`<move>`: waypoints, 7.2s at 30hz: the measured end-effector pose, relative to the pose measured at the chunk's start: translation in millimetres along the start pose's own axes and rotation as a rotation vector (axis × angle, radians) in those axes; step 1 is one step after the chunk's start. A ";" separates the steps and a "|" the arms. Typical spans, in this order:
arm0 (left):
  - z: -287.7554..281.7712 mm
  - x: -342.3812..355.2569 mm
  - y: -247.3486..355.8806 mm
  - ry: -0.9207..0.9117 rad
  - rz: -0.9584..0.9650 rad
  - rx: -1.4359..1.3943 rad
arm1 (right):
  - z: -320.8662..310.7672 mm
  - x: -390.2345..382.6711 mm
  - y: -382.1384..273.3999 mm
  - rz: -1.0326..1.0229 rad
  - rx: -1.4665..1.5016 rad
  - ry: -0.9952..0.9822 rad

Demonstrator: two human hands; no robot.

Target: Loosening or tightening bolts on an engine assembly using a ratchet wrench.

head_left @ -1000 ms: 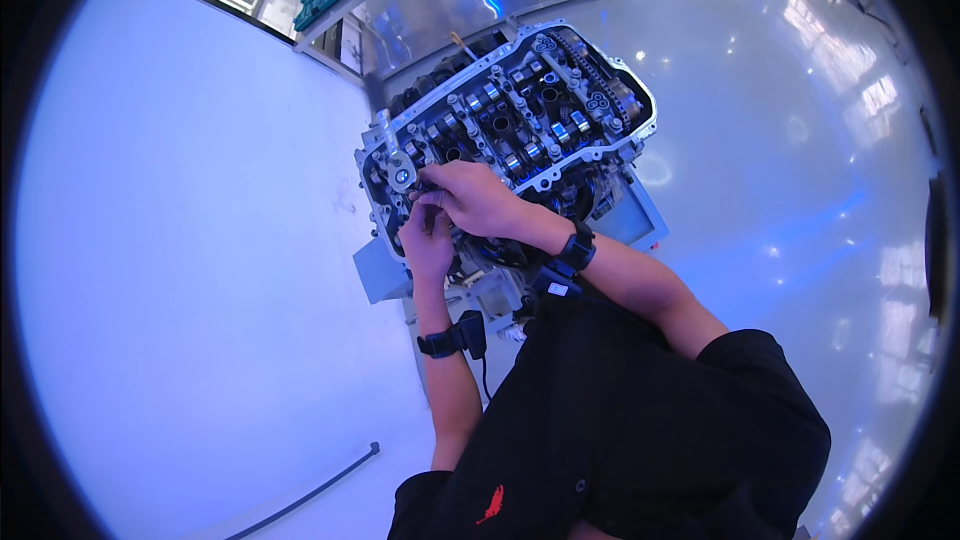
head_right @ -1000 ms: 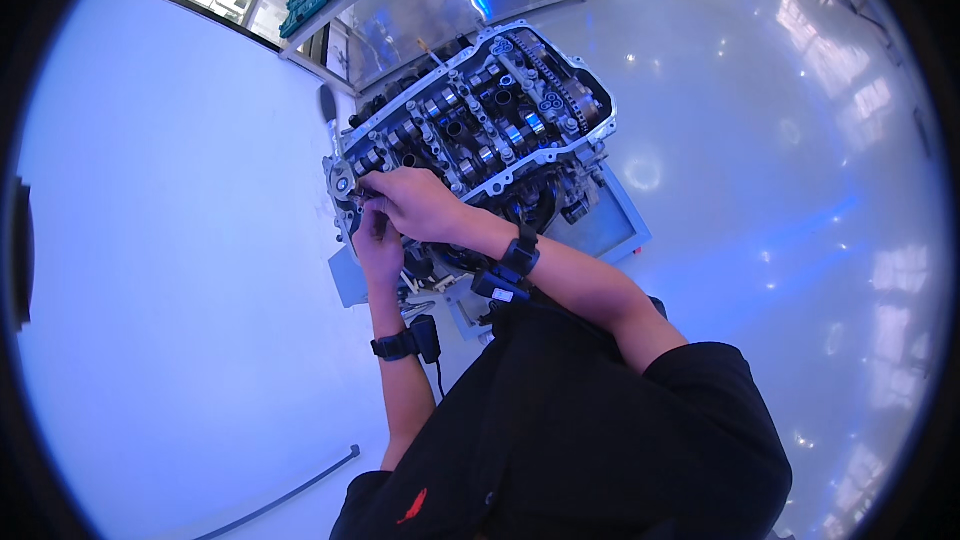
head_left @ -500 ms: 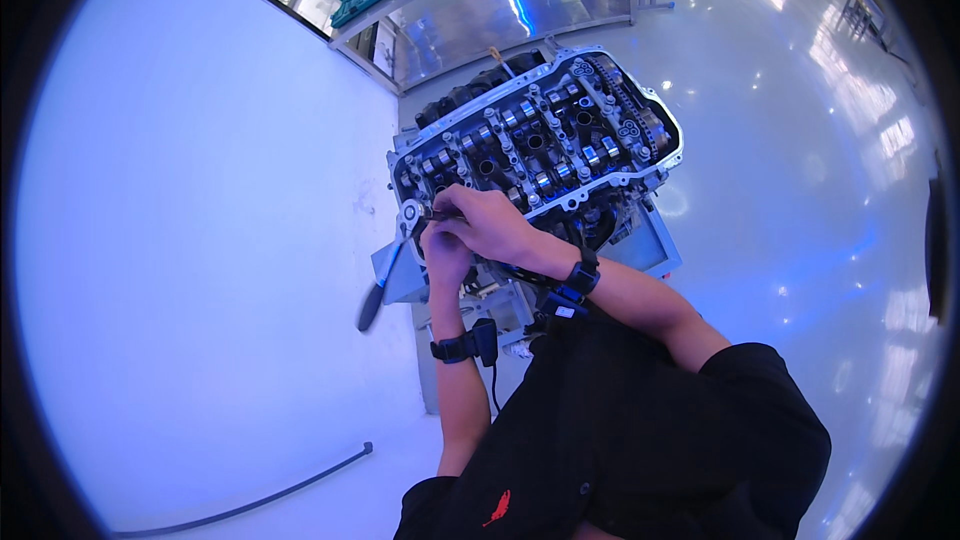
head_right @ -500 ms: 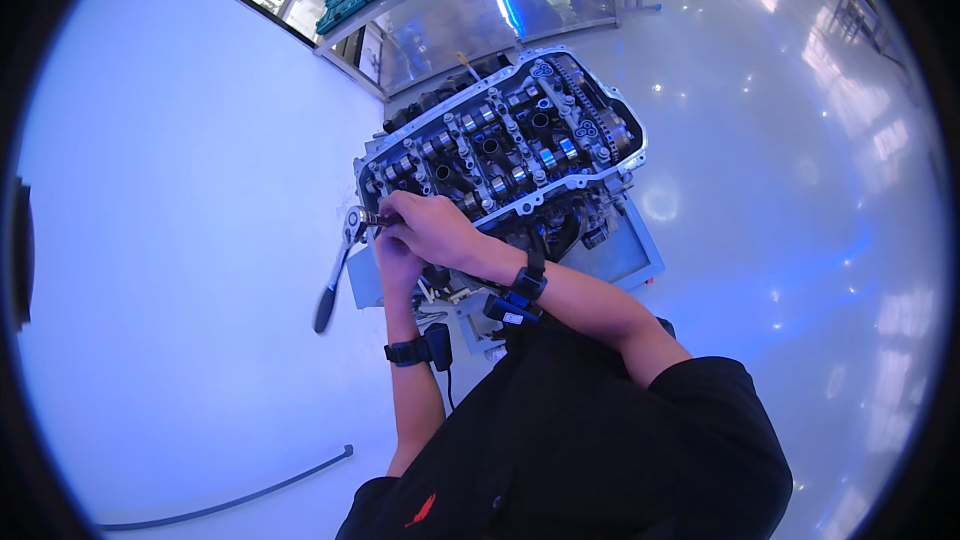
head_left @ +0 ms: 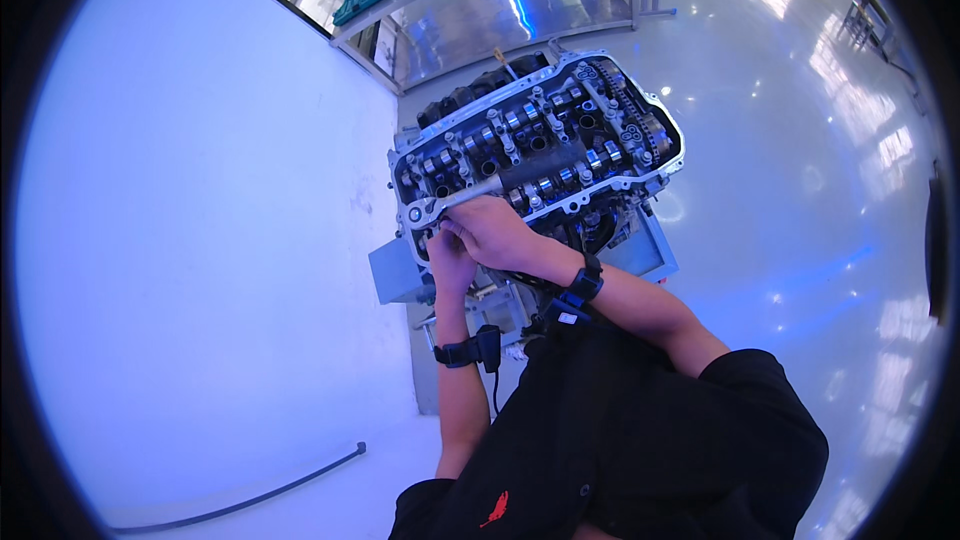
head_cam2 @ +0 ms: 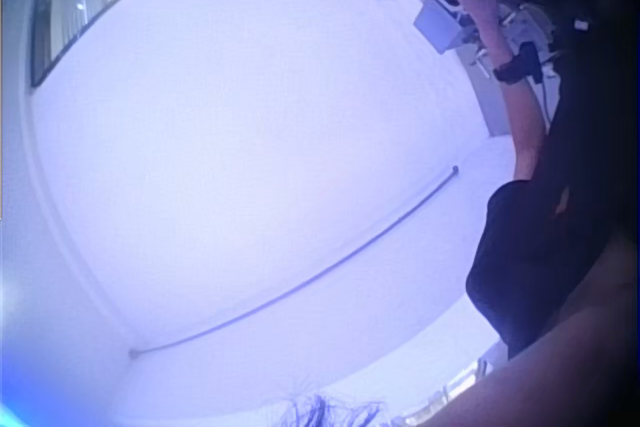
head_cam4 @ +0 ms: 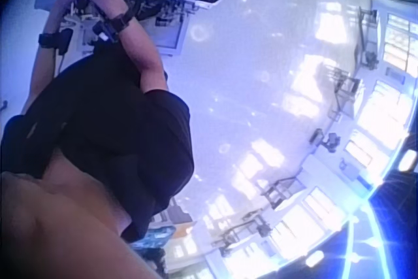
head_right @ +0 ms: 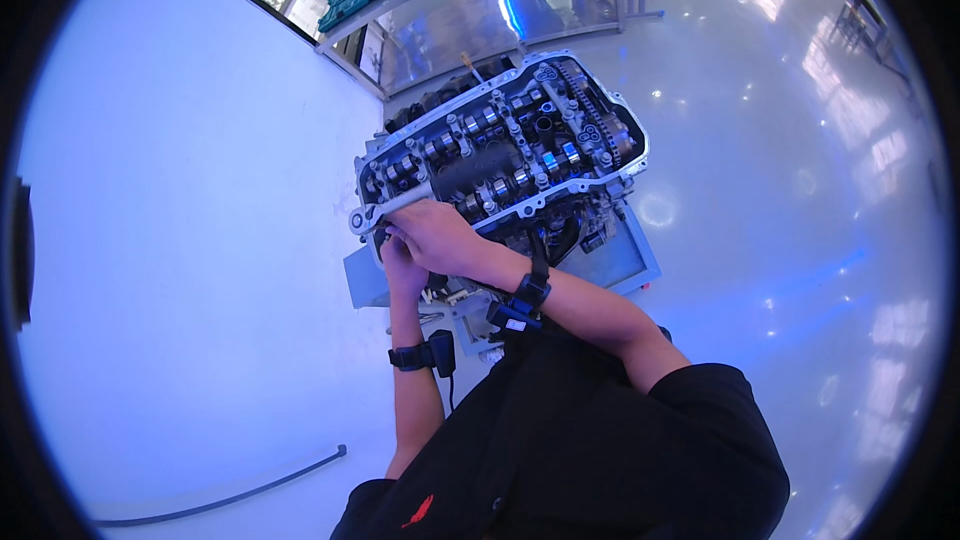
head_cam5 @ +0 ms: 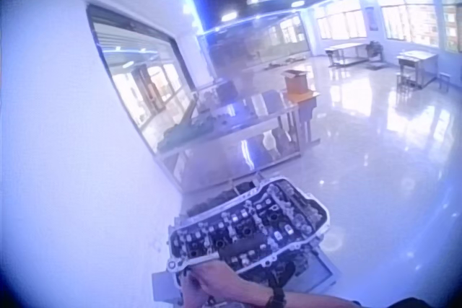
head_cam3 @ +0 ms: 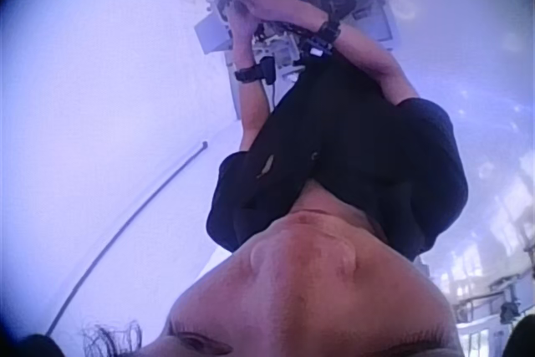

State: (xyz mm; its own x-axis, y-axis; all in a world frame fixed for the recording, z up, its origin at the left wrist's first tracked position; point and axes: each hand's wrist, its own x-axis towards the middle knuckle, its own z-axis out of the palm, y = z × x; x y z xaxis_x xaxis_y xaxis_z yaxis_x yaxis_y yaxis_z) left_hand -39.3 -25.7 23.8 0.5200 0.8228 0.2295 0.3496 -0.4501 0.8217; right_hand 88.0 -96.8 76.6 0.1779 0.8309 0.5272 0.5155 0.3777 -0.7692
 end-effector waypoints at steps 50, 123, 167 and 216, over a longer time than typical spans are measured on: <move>-5.5 17.6 4.4 -0.217 0.036 -0.099 | -35.4 23.3 16.9 -0.058 0.056 -0.067; 16.7 1.8 -21.1 0.003 0.285 0.008 | -2.5 11.4 12.8 -0.027 0.039 -0.050; 20.4 2.2 -6.1 0.053 0.317 0.012 | 9.8 7.5 16.9 0.070 0.062 -0.022; 21.1 3.3 -33.7 -0.103 0.137 0.141 | 39.1 3.6 -7.7 0.187 0.279 0.400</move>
State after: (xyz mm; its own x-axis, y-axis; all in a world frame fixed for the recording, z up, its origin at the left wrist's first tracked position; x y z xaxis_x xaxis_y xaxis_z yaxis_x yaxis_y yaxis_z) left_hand -32.9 -15.1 -14.1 0.6445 0.7141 0.2733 0.3723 -0.6053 0.7036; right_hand 51.8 -80.7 70.3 0.5800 0.6938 0.4269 0.2115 0.3778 -0.9014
